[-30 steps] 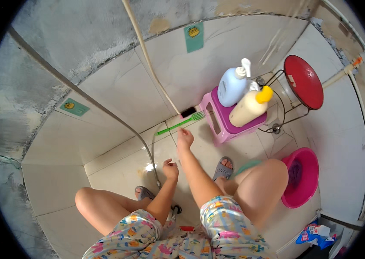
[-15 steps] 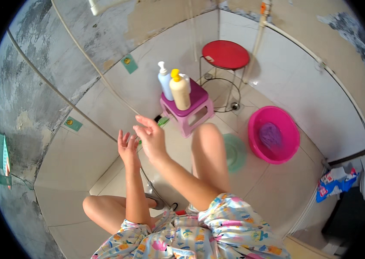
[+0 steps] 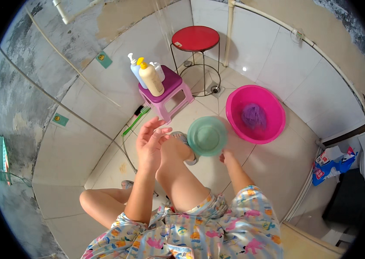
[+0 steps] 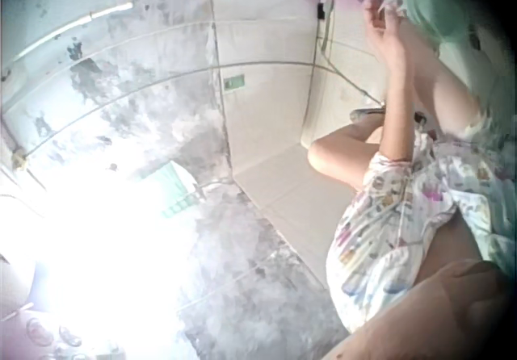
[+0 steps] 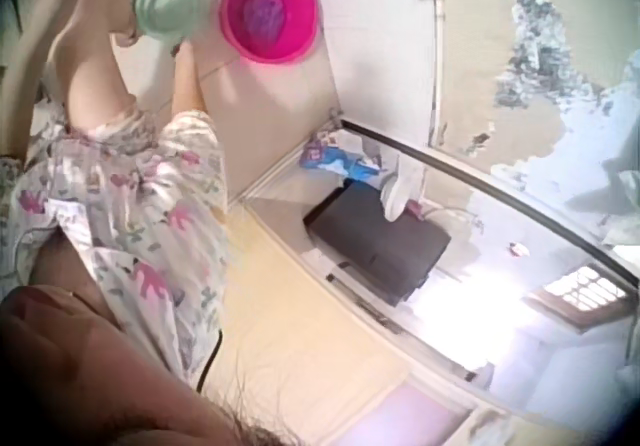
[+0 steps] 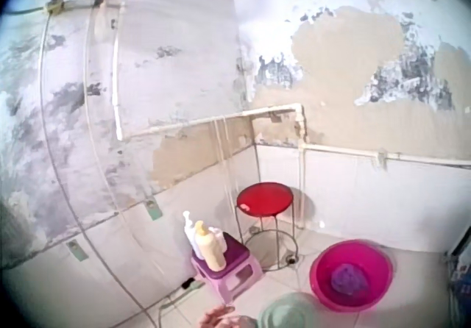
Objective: The person fills a pink bucket with water from a tap, rinses and wrings a purple cloth by hand, then moves a pink stool and places bottles onto a purple stand.
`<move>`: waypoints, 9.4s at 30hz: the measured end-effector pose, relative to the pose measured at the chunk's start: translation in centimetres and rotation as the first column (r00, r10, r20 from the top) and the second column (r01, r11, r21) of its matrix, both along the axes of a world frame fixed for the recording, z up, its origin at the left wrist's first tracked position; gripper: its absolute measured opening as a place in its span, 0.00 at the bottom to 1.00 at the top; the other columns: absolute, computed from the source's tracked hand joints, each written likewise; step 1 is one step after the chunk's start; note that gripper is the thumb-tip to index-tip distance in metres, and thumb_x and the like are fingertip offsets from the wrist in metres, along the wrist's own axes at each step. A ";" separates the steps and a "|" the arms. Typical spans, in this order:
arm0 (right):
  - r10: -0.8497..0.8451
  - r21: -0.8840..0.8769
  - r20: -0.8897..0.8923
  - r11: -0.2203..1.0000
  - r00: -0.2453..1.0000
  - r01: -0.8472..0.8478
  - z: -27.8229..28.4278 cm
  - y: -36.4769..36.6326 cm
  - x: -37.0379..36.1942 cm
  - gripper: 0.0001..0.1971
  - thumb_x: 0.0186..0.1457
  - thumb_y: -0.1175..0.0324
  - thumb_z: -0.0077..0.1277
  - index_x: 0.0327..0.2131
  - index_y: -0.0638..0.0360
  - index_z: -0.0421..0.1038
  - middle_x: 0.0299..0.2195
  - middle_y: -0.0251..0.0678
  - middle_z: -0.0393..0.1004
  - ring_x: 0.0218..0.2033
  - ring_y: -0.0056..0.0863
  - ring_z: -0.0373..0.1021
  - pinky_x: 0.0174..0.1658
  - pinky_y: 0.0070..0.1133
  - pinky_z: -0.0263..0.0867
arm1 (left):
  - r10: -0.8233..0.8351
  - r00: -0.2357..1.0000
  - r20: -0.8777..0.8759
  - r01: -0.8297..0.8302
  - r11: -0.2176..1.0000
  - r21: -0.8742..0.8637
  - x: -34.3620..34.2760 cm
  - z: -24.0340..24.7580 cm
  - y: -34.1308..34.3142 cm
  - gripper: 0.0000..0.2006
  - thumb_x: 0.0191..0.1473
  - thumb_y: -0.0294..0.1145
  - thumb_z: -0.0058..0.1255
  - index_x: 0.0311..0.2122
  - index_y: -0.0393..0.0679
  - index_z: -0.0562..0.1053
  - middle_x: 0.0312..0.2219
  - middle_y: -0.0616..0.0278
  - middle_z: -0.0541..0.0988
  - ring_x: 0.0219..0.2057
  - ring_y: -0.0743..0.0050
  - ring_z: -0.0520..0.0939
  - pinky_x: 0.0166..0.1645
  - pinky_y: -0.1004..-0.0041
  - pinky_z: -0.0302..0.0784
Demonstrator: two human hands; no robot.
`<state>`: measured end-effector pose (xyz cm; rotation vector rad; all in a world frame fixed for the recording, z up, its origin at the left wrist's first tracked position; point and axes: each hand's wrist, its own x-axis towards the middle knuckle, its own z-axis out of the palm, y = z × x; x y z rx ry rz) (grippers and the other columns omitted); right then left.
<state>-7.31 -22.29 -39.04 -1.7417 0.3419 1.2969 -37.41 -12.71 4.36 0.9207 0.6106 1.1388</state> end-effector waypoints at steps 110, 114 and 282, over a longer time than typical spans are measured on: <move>0.370 -0.049 0.708 0.875 0.601 -0.482 18.0 -2.8 9.5 0.11 0.43 0.68 0.51 0.32 0.59 0.74 0.27 0.39 0.75 0.30 0.31 0.71 0.35 0.24 0.65 | -0.168 0.549 -0.819 0.236 0.971 -0.041 20.3 -15.9 -5.7 0.22 0.45 0.35 0.52 0.46 0.39 0.67 0.41 0.51 0.73 0.36 0.64 0.77 0.40 0.69 0.71; 0.566 -0.345 0.800 0.703 0.197 -0.622 16.6 -3.6 10.1 0.18 0.42 0.67 0.50 0.41 0.54 0.70 0.38 0.40 0.73 0.44 0.35 0.68 0.46 0.28 0.62 | -0.034 0.432 -0.901 0.318 0.941 0.117 22.6 -20.4 -5.3 0.23 0.44 0.37 0.52 0.46 0.39 0.67 0.42 0.45 0.71 0.42 0.52 0.74 0.46 0.63 0.68; -0.053 0.566 0.791 0.442 0.609 -0.696 32.2 2.8 12.5 0.10 0.42 0.73 0.55 0.31 0.62 0.70 0.27 0.32 0.73 0.33 0.21 0.68 0.39 0.20 0.64 | -0.474 0.761 0.443 0.647 0.601 -0.469 30.6 -15.5 -3.4 0.27 0.53 0.58 0.35 0.49 0.48 0.63 0.43 0.60 0.72 0.46 0.62 0.72 0.47 0.60 0.70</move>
